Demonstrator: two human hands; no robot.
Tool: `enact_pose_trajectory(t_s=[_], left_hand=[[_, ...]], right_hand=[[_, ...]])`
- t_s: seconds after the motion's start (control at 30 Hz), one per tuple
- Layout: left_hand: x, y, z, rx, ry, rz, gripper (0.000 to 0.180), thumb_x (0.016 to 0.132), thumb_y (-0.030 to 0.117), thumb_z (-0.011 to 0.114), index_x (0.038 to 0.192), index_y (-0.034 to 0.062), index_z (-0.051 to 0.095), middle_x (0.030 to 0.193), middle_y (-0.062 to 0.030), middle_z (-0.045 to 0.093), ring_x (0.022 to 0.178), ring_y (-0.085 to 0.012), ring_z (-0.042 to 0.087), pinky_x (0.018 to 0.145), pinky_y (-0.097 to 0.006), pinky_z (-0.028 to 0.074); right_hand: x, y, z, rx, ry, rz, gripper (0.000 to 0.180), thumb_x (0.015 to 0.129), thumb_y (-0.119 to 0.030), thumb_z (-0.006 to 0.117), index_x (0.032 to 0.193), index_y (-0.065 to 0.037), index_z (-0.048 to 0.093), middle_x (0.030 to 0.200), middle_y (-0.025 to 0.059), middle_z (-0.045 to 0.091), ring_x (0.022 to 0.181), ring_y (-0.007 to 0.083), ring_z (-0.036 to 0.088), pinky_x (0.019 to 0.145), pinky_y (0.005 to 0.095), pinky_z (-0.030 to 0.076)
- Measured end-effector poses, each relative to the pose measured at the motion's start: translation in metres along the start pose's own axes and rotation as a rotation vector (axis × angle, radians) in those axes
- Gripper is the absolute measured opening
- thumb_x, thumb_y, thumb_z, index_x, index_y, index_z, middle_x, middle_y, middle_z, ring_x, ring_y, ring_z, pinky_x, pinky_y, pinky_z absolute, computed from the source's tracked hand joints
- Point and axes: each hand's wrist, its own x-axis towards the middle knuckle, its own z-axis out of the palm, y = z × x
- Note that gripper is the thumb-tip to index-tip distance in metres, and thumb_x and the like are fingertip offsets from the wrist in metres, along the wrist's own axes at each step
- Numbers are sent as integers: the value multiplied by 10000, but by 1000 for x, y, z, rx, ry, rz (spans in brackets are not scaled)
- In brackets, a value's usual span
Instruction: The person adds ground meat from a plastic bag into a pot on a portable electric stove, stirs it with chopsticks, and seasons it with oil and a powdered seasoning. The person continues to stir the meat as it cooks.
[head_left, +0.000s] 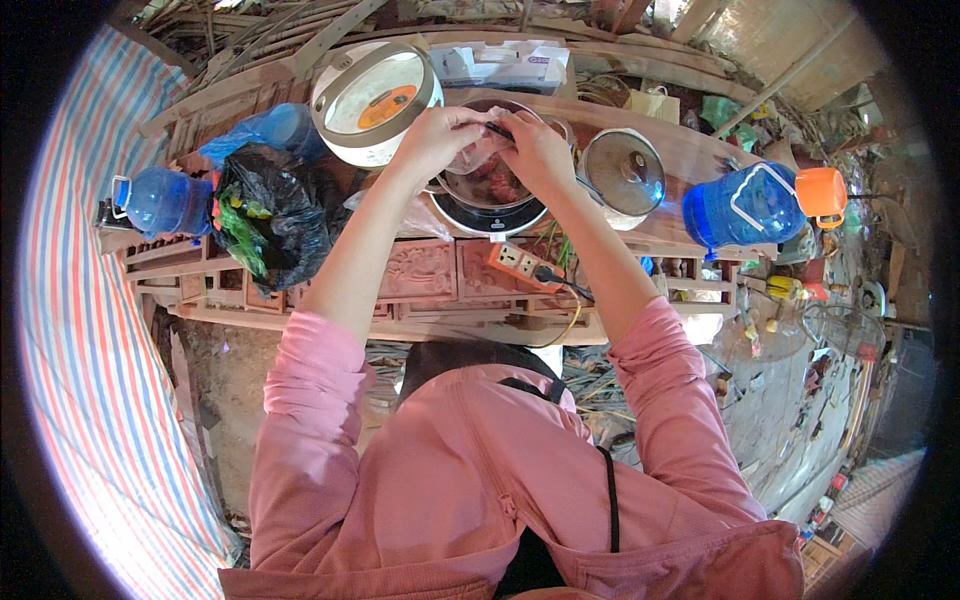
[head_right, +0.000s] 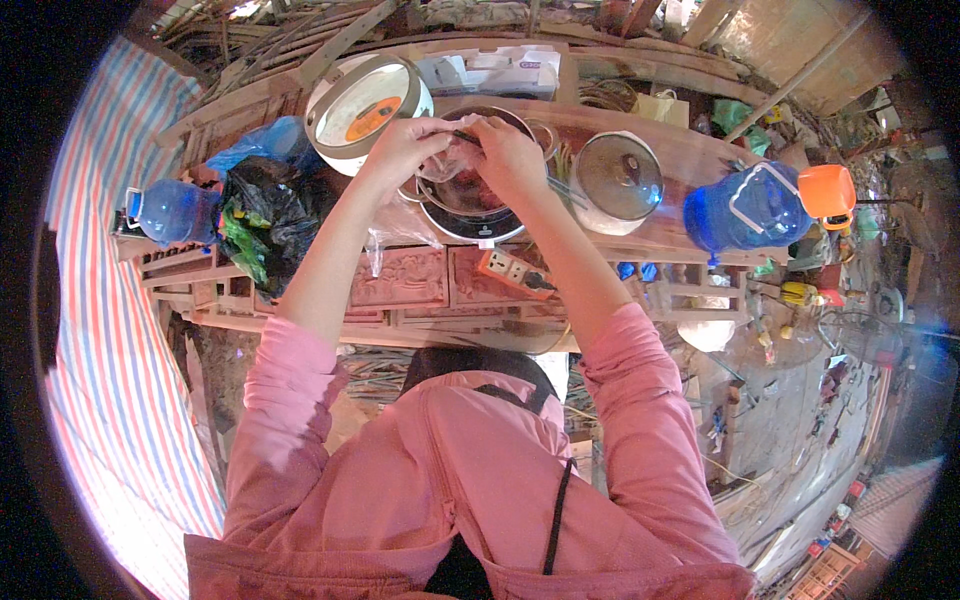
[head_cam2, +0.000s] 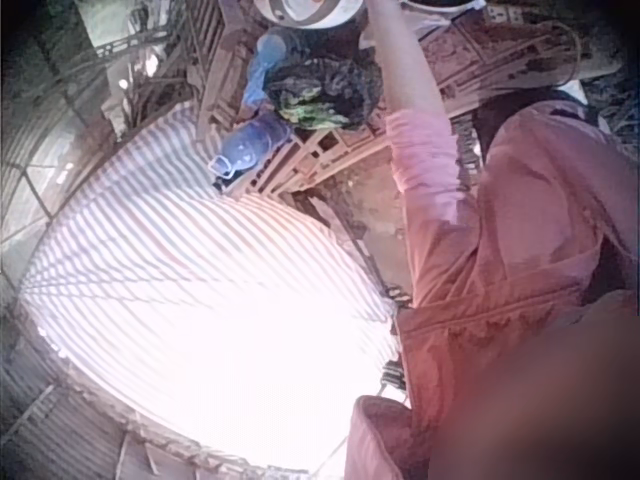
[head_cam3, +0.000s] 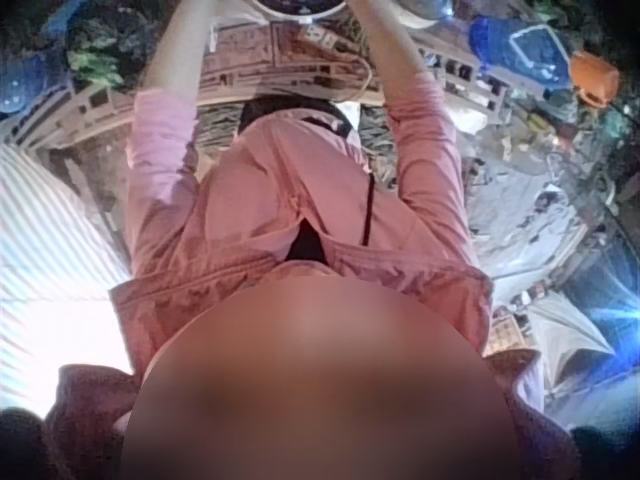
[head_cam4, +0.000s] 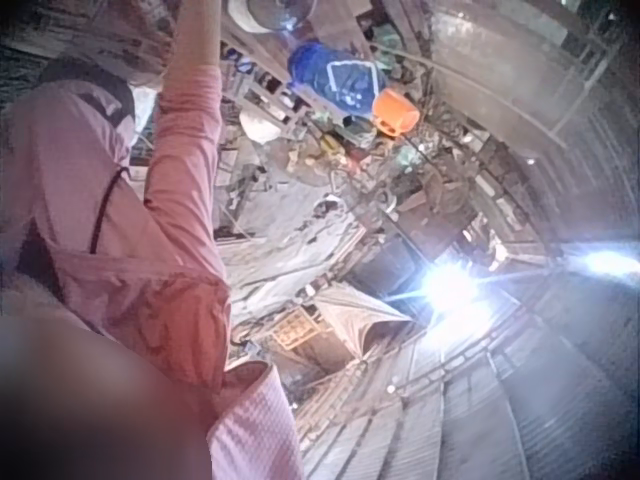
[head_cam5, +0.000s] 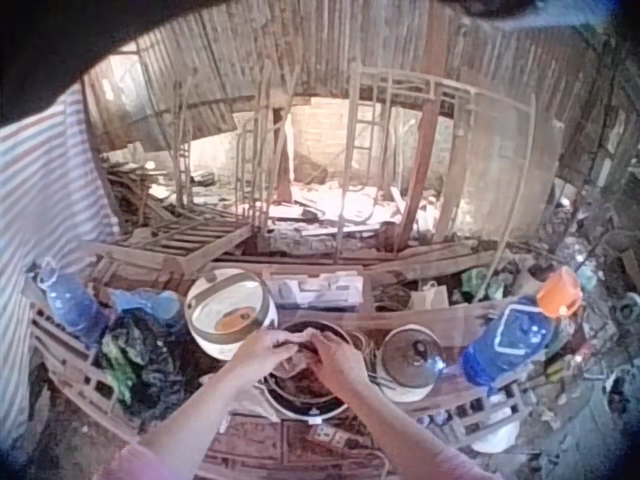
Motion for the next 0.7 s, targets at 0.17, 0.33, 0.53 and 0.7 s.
enact_pose_trajectory(t_s=[0.17,0.33,0.53,0.7], left_hand=[[-50,-56,-27,-196,391,313,269,978,156,638,1203,18,690,1082,-94,734,957,-122,665,886,-281,509],[-115,-217,-1,-119,809,-142,289,899,113,699,1141,-25,624,1048,-152,669,962,-235,634,901,-332,492],[-122,-329,73,596,774,-490,371,823,209,773,1074,7,590,1181,-193,560,1145,-421,500,978,-528,421],[-133,-307,39,269,750,-275,274,883,215,744,1017,11,620,1105,-176,647,1044,-323,607,877,-441,480]], right_hand=[[-3,21,5,80,108,136,293,866,-242,686,1126,-109,717,990,179,708,927,379,682,774,480,544],[-17,35,-7,295,166,292,320,843,-238,722,1088,-33,714,879,232,708,865,405,700,732,438,529],[-56,-3,-19,636,57,664,236,828,-158,754,1004,-8,708,806,48,710,672,143,627,605,315,473],[-85,-45,1,857,-195,733,232,836,-128,758,1034,-29,690,814,-28,650,676,64,550,572,250,420]])
